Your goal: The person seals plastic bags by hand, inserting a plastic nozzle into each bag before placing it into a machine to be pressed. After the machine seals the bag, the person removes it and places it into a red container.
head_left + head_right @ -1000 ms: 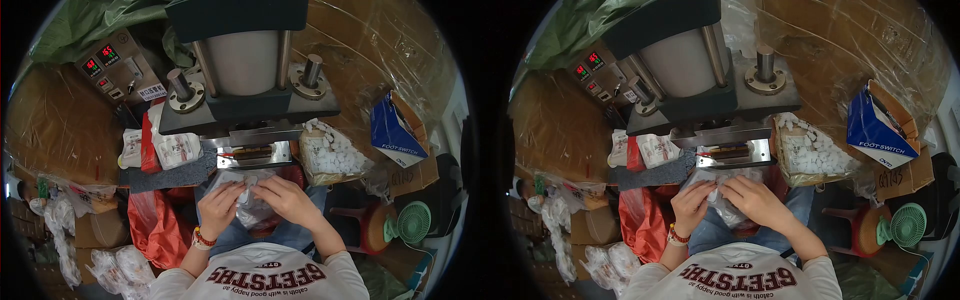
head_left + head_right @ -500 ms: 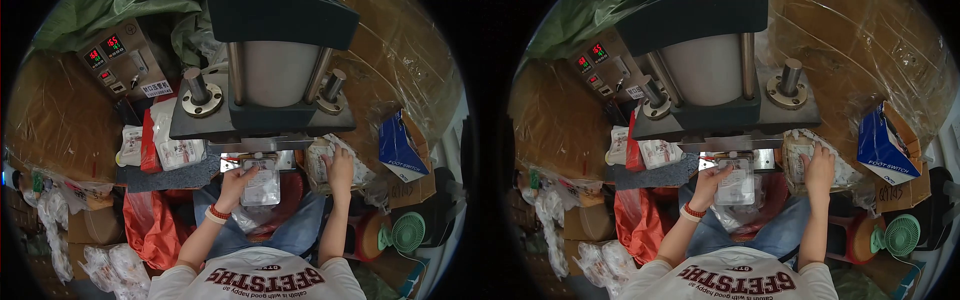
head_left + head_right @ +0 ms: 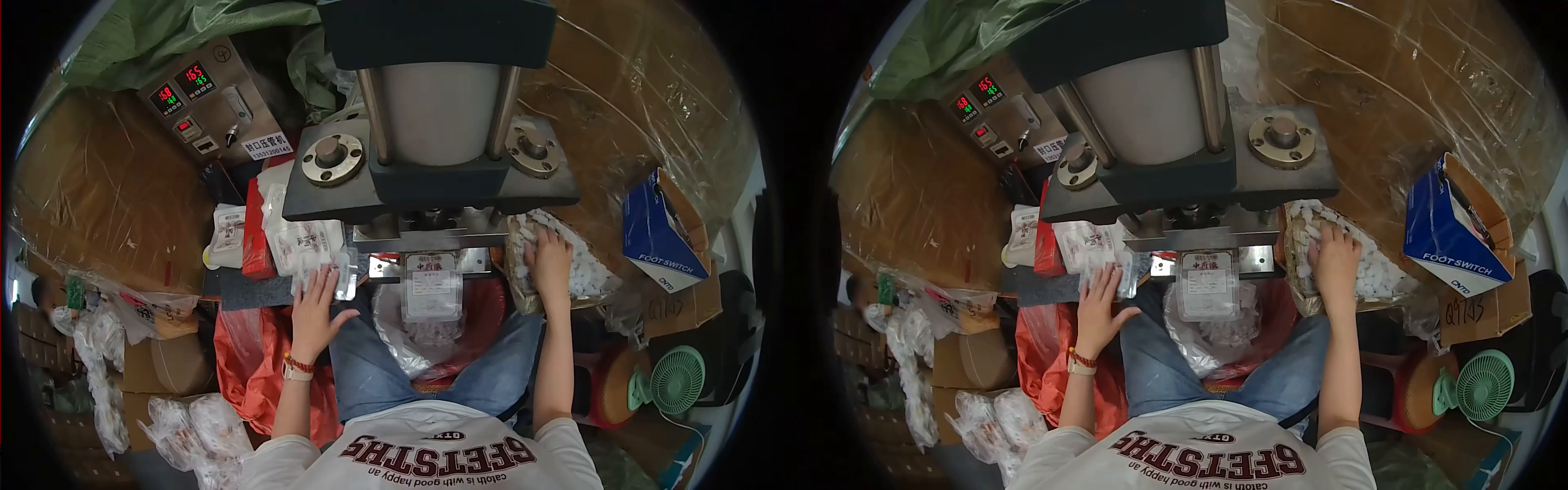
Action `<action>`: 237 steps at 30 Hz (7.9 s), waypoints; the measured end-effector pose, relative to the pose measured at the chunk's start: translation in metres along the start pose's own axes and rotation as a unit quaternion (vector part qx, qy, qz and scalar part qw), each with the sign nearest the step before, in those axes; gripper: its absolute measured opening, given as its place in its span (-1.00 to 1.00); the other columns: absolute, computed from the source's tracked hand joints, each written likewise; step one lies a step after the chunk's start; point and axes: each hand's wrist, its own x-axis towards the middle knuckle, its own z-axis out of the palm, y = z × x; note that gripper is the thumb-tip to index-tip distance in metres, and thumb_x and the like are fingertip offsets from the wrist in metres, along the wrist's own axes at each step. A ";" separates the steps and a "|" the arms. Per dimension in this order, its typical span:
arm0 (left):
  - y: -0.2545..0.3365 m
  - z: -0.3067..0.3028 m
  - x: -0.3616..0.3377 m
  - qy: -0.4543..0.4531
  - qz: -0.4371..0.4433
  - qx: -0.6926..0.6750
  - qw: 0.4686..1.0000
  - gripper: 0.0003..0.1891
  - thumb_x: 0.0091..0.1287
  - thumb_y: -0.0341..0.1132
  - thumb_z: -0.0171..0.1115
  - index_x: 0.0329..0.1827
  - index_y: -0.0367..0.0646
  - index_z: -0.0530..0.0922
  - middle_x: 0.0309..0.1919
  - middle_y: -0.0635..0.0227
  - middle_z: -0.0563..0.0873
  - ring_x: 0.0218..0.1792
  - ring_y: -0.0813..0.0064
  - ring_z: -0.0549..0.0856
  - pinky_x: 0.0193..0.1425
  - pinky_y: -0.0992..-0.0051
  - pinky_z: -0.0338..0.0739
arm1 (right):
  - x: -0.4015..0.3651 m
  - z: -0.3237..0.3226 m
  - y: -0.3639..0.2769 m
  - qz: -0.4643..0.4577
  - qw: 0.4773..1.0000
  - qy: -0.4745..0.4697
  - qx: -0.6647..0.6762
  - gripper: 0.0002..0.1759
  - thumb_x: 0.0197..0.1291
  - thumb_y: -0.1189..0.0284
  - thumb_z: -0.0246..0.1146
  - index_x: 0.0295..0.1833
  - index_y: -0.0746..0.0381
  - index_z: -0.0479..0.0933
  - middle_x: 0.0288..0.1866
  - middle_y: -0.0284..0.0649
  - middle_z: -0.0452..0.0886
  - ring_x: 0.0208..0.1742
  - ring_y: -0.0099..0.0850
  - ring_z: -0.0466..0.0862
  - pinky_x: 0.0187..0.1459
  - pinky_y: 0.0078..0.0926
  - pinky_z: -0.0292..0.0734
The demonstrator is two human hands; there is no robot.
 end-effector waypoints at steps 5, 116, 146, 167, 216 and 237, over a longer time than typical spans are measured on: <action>0.001 0.015 -0.017 0.174 0.027 -0.045 0.983 -0.51 0.15 -0.45 0.31 0.20 0.00 0.57 0.01 0.23 0.71 0.00 0.19 0.70 0.05 0.37 0.58 | 0.007 0.012 0.003 -0.023 0.996 0.021 0.079 -0.70 0.17 0.42 0.23 0.02 0.25 0.52 -0.09 -0.05 0.60 -0.05 -0.04 0.57 0.01 -0.12 0.43; 0.005 0.000 -0.010 0.073 -0.012 -0.127 0.989 -0.59 0.11 -0.48 0.29 0.09 -0.10 0.62 0.06 0.31 0.69 0.14 0.17 0.64 0.14 0.35 0.55 | -0.044 -0.079 -0.096 0.079 0.781 0.032 0.619 -0.74 0.11 0.68 0.35 -0.05 0.35 0.59 -0.18 -0.23 0.67 -0.19 -0.54 0.63 -0.14 -0.62 0.53; 0.115 0.023 0.006 -0.066 -0.147 -0.603 0.781 -0.86 0.30 -0.39 0.33 -0.22 -0.30 0.72 -0.37 0.38 0.76 -0.38 0.72 0.66 -0.28 0.65 0.54 | -0.050 -0.069 -0.127 0.000 0.866 0.006 0.500 -0.30 0.08 0.46 0.42 0.34 0.28 0.32 0.02 -0.08 0.63 0.12 -0.18 0.55 0.14 -0.32 0.42; -0.018 0.009 0.026 0.020 -0.066 0.028 0.997 -0.17 0.26 0.18 0.19 0.51 -0.08 0.18 0.52 0.20 0.18 0.53 0.14 0.11 0.53 -0.05 -0.19 | -0.021 -0.042 -0.029 0.160 0.838 0.097 0.513 -0.76 0.34 0.49 0.18 0.02 0.42 0.54 0.05 -0.14 0.56 0.03 -0.26 0.66 0.08 -0.45 0.51; 0.017 0.014 -0.016 0.061 0.054 0.008 0.997 -0.43 0.19 -0.26 0.32 0.30 -0.11 0.44 0.26 0.24 0.53 0.23 0.16 0.54 0.25 0.25 0.44 | -0.019 -0.014 0.007 0.009 0.987 -0.030 0.155 -0.74 0.02 0.56 0.38 -0.16 0.39 0.51 -0.22 -0.02 0.56 -0.34 -0.17 0.58 -0.30 -0.33 0.46; 0.111 0.023 0.007 -0.044 -0.009 -0.472 0.880 -0.86 0.26 -0.39 0.34 -0.23 -0.29 0.70 -0.32 0.28 0.78 -0.42 0.60 0.71 -0.35 0.60 0.56 | -0.046 -0.089 -0.118 -0.115 0.911 -0.035 0.394 -0.42 0.08 0.39 0.39 0.23 0.27 0.44 0.13 -0.02 0.51 0.09 -0.07 0.50 0.15 -0.20 0.39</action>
